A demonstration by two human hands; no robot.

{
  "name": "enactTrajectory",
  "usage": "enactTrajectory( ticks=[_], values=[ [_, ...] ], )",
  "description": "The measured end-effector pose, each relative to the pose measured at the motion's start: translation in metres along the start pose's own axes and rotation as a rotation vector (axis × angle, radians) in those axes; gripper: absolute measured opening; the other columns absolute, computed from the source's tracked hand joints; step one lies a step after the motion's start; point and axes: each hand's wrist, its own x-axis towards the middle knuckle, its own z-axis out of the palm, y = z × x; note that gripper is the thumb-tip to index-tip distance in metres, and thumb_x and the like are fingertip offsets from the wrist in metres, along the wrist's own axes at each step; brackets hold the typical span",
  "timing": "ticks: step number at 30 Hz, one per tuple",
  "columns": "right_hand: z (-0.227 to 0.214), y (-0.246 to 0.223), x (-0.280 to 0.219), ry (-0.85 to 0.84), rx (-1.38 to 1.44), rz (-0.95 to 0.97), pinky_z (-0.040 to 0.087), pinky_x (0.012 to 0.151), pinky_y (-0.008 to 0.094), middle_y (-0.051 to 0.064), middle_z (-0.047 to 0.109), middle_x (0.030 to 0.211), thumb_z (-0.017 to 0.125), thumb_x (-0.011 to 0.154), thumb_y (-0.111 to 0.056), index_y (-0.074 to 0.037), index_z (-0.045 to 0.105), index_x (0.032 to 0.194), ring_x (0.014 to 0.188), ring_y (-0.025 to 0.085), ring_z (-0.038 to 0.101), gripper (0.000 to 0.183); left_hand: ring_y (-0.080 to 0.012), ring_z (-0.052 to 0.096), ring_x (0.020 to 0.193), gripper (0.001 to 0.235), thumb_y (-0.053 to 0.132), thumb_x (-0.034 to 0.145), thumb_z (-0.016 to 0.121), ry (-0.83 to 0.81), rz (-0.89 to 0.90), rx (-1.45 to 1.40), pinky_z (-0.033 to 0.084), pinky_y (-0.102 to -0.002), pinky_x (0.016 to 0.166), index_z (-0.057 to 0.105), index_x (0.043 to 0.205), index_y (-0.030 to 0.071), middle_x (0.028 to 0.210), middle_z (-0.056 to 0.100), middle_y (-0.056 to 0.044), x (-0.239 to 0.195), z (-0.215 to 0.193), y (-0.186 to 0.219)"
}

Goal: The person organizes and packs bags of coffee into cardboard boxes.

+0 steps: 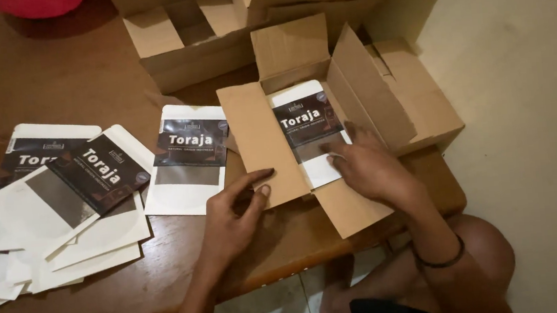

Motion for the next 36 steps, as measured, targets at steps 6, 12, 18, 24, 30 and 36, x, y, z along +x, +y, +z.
enactTrajectory(
  ticks=[6, 12, 18, 24, 30, 36],
  values=[
    [-0.010, -0.009, -0.005, -0.049, 0.049, -0.080, 0.046, 0.105, 0.052, 0.033, 0.056, 0.139, 0.042, 0.103, -0.020, -0.011, 0.070, 0.131, 0.126, 0.048, 0.058, 0.041, -0.0367, 0.079, 0.079, 0.026, 0.014, 0.094, 0.066, -0.029, -0.032, -0.056, 0.063, -0.046, 0.073, 0.076, 0.116, 0.005, 0.092, 0.080, -0.021, -0.003, -0.001, 0.015],
    [0.001, 0.001, -0.005, -0.013, 0.115, -0.101, 0.054, 0.094, 0.049, 0.029, 0.066, 0.125, 0.046, 0.102, -0.018, -0.004, 0.071, 0.128, 0.113, 0.045, 0.068, 0.038, -0.0323, 0.077, 0.069, 0.027, 0.015, 0.095, 0.065, -0.038, -0.007, -0.043, 0.062, -0.045, 0.065, 0.076, 0.117, 0.004, 0.078, 0.077, -0.020, -0.002, -0.003, 0.019],
    [-0.013, -0.006, -0.009, -0.015, 0.219, -0.032, 0.055, 0.089, 0.051, 0.028, 0.074, 0.110, 0.056, 0.097, -0.015, -0.001, 0.075, 0.118, 0.106, 0.047, 0.070, 0.032, -0.0322, 0.077, 0.082, 0.048, 0.018, 0.095, 0.065, -0.063, -0.042, -0.126, 0.064, -0.046, 0.076, 0.058, 0.141, 0.007, 0.089, 0.077, -0.025, -0.004, -0.004, 0.006],
    [-0.024, -0.007, -0.014, 0.112, 0.207, -0.078, 0.054, 0.091, 0.053, 0.025, 0.076, 0.105, 0.060, 0.095, -0.016, -0.002, 0.077, 0.111, 0.104, 0.045, 0.071, 0.028, -0.0534, 0.068, 0.106, 0.049, 0.027, 0.100, 0.058, 0.054, 0.006, 0.096, 0.057, -0.059, 0.086, 0.055, 0.142, 0.002, 0.112, 0.071, -0.033, -0.002, -0.031, 0.023],
    [-0.017, -0.021, -0.019, 0.497, 0.182, -0.346, 0.056, 0.082, 0.050, 0.018, 0.075, 0.093, 0.068, 0.092, -0.012, -0.007, 0.077, 0.101, 0.093, 0.042, 0.072, 0.014, -0.0473, 0.064, 0.109, 0.075, 0.058, 0.082, 0.079, 0.401, -0.001, 0.922, 0.051, -0.059, 0.092, 0.062, 0.136, 0.008, 0.116, 0.068, -0.024, 0.003, -0.064, -0.078],
    [-0.024, -0.100, -0.055, 0.808, 0.232, -0.690, 0.058, 0.087, 0.042, 0.009, 0.074, 0.094, 0.076, 0.091, -0.008, -0.006, 0.077, 0.097, 0.095, 0.036, 0.073, 0.006, -0.0522, 0.050, 0.122, 0.109, 0.055, 0.068, 0.089, 0.290, -0.299, 0.985, 0.041, -0.068, 0.098, 0.042, 0.151, 0.002, 0.139, 0.051, -0.034, -0.006, -0.059, -0.020]
  ],
)
